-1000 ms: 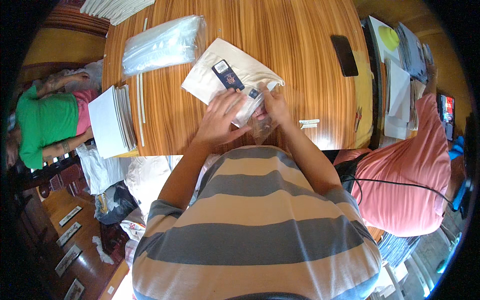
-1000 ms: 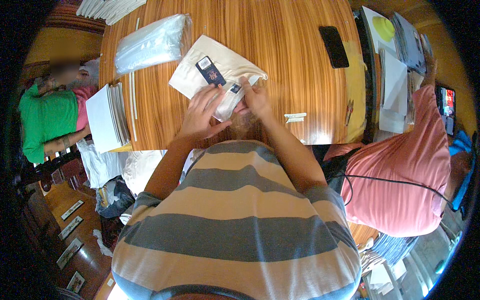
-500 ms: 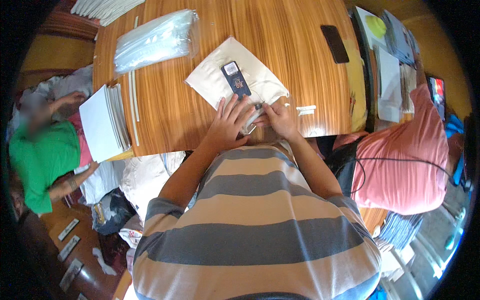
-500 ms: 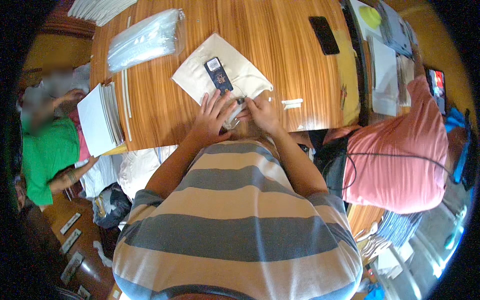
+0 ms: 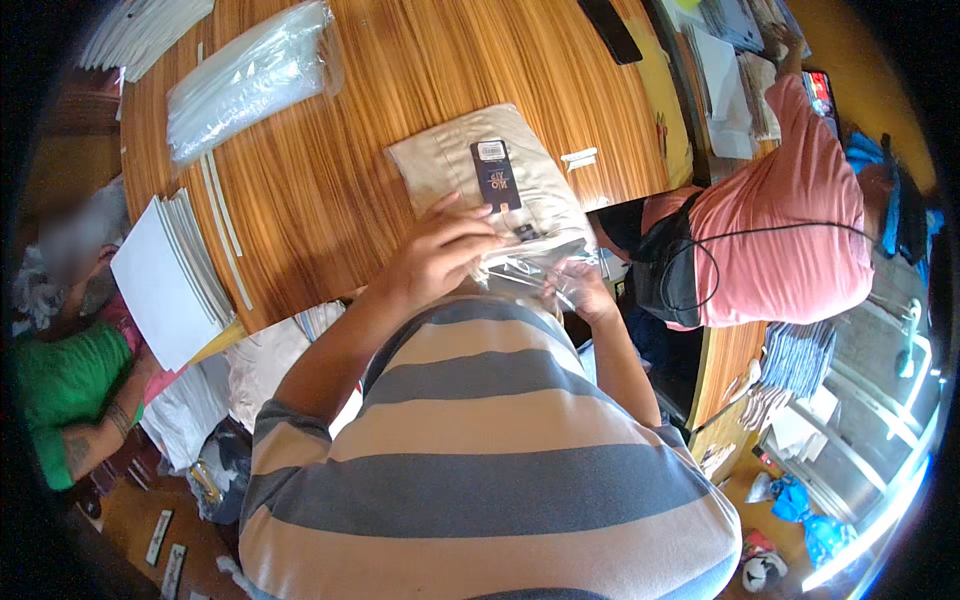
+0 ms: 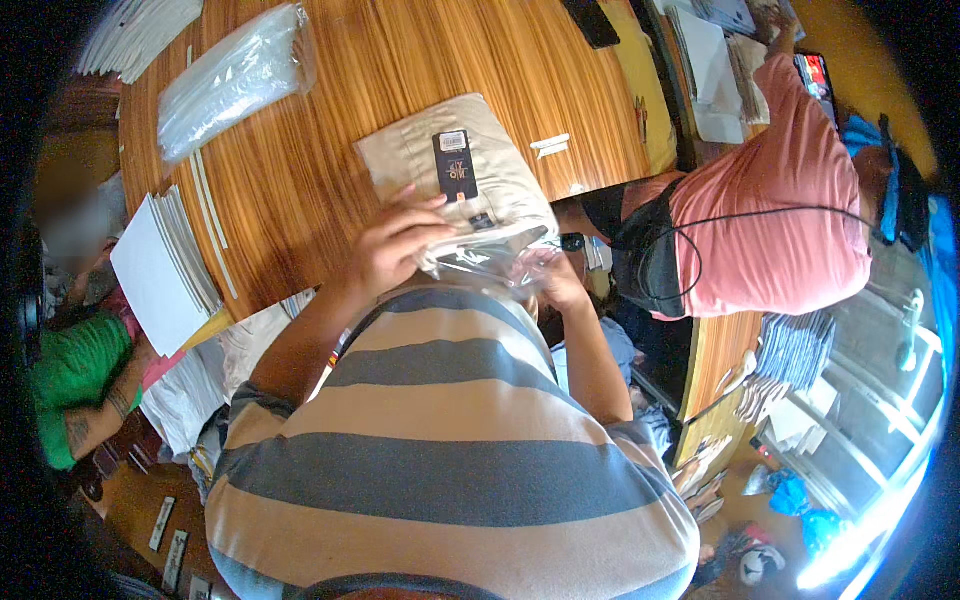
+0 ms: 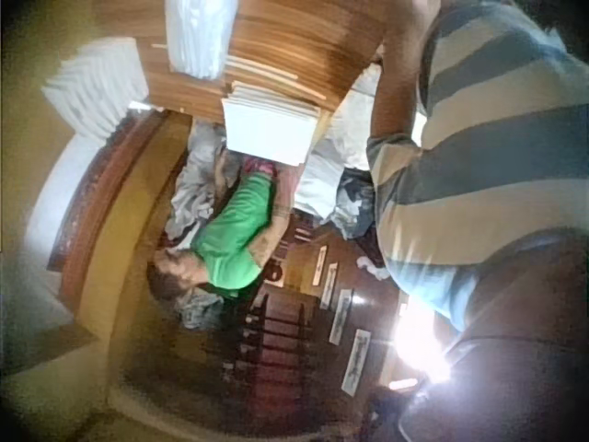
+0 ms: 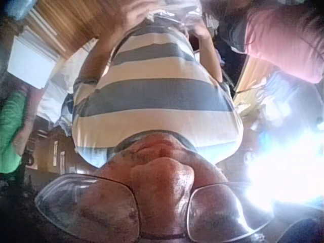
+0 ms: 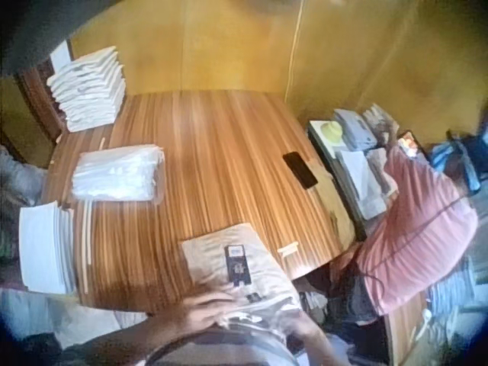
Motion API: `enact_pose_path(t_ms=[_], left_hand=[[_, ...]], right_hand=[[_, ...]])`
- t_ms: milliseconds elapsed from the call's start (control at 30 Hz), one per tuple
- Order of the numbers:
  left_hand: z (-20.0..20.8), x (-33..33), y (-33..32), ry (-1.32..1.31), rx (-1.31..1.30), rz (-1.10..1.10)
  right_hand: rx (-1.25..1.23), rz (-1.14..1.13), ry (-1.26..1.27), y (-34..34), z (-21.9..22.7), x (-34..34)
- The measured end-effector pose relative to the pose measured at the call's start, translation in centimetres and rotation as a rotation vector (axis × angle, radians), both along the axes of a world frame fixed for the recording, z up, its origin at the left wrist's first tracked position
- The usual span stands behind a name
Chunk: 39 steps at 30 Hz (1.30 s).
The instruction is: The person folds a light-colored garment on a wooden table, applies a tag to it, and places it inside a clear plastic bag.
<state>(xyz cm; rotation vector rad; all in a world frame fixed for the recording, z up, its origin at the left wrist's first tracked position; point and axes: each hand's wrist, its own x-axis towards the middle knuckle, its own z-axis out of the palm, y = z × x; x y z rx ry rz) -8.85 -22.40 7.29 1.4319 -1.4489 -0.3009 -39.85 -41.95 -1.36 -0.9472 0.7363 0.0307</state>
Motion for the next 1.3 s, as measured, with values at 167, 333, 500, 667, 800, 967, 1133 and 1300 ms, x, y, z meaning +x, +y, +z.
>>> enact_pose_path(t_ms=[167,333,500,667,800,967,1133,1300], left_hand=[[6.3,6.0,-0.7,0.462,-0.154,-0.102],[8.1,13.1,-4.8,0.669,0.050,0.143],[3.1,11.7,-5.9,0.337,0.045,0.733],[-4.0,3.8,-8.5,-0.318,0.467,0.620],[-7.2,1.8,-10.3,-0.454,0.563,0.640],[-7.8,5.1,-11.7,-0.545,0.501,0.489],[-5.5,9.1,-14.4,-0.727,0.502,0.282],[-4.0,7.2,-19.1,-0.798,0.390,-0.151]], right_hand=[[-1.061,-0.220,-0.123,1.2,9.5,10.8],[-0.907,0.015,-0.307,1.4,16.2,16.9],[-0.820,-0.252,0.013,-0.3,7.7,21.8],[-0.055,0.179,0.057,2.7,4.5,19.2],[-0.680,0.639,-0.217,2.3,8.5,16.4],[-1.677,0.563,-0.125,-6.8,8.1,16.7],[-1.737,0.874,-0.051,-13.5,5.9,18.0],[-1.847,1.022,-0.259,-15.7,5.1,18.9]])
